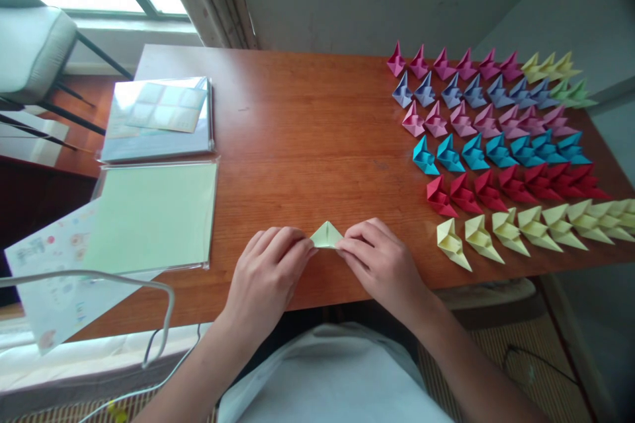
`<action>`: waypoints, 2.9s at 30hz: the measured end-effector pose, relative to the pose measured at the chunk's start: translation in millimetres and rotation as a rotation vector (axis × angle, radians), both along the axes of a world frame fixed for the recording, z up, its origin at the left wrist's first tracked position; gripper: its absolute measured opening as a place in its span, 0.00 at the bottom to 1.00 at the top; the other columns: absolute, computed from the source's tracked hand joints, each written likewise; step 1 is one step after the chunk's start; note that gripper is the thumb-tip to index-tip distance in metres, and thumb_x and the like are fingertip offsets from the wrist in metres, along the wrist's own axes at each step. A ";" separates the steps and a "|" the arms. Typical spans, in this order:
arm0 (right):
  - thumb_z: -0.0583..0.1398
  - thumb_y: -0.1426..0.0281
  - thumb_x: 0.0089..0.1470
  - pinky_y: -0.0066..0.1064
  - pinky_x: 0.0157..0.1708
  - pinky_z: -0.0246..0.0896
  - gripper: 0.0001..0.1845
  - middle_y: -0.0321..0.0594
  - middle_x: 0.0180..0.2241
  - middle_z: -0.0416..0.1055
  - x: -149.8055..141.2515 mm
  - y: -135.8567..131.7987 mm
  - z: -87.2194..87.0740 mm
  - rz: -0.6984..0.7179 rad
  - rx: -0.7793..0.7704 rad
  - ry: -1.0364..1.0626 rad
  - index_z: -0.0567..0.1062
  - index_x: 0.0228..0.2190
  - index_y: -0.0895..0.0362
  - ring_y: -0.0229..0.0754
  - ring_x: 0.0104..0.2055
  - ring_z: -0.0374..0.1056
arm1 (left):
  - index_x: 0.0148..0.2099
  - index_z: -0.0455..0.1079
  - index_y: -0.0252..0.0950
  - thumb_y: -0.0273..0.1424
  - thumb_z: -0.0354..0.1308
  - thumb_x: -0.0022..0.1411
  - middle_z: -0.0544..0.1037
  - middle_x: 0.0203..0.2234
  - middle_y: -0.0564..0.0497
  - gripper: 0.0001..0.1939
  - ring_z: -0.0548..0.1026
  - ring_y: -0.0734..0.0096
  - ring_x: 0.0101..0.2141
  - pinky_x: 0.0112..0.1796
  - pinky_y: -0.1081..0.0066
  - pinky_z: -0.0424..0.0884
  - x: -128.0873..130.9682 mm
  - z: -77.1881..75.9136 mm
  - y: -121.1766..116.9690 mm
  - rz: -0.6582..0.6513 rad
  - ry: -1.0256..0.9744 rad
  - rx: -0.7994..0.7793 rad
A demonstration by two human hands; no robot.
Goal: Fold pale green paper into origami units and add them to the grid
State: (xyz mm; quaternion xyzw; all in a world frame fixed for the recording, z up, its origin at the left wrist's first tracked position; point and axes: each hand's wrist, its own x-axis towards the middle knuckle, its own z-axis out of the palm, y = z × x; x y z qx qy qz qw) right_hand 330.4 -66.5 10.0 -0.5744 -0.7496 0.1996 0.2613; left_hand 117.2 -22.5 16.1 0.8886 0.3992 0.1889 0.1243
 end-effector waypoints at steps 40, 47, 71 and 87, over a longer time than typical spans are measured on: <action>0.60 0.77 0.62 0.36 0.42 0.65 0.07 0.41 0.35 0.73 1.4 7.3 -2.0 0.016 -0.030 0.093 0.77 0.36 0.56 0.44 0.39 0.65 | 0.40 0.72 0.37 0.28 0.58 0.69 0.78 0.37 0.51 0.02 0.72 0.68 0.36 0.39 0.66 0.68 -5.2 -7.4 9.3 -0.007 -0.083 -0.041; 0.60 0.76 0.63 0.36 0.42 0.65 0.06 0.41 0.36 0.73 0.8 7.3 -0.4 0.017 -0.038 0.073 0.78 0.37 0.56 0.44 0.40 0.65 | 0.41 0.72 0.37 0.28 0.54 0.71 0.78 0.37 0.50 0.06 0.72 0.67 0.36 0.39 0.65 0.68 -1.9 1.6 12.0 -0.032 -0.002 -0.076; 0.59 0.75 0.63 0.37 0.45 0.65 0.07 0.41 0.38 0.73 0.3 10.3 3.9 -0.001 -0.067 0.082 0.78 0.37 0.56 0.44 0.42 0.65 | 0.46 0.73 0.37 0.24 0.58 0.68 0.81 0.44 0.47 0.07 0.77 0.65 0.43 0.47 0.66 0.75 9.1 -7.1 11.5 -0.095 -0.223 -0.055; 0.63 0.73 0.60 0.34 0.39 0.61 0.03 0.37 0.32 0.76 -10.9 23.4 7.7 -0.193 -0.126 0.079 0.76 0.33 0.54 0.44 0.37 0.69 | 0.48 0.73 0.35 0.25 0.58 0.68 0.82 0.37 0.49 0.08 0.78 0.67 0.36 0.39 0.69 0.73 18.2 -3.3 16.3 0.005 -0.180 -0.020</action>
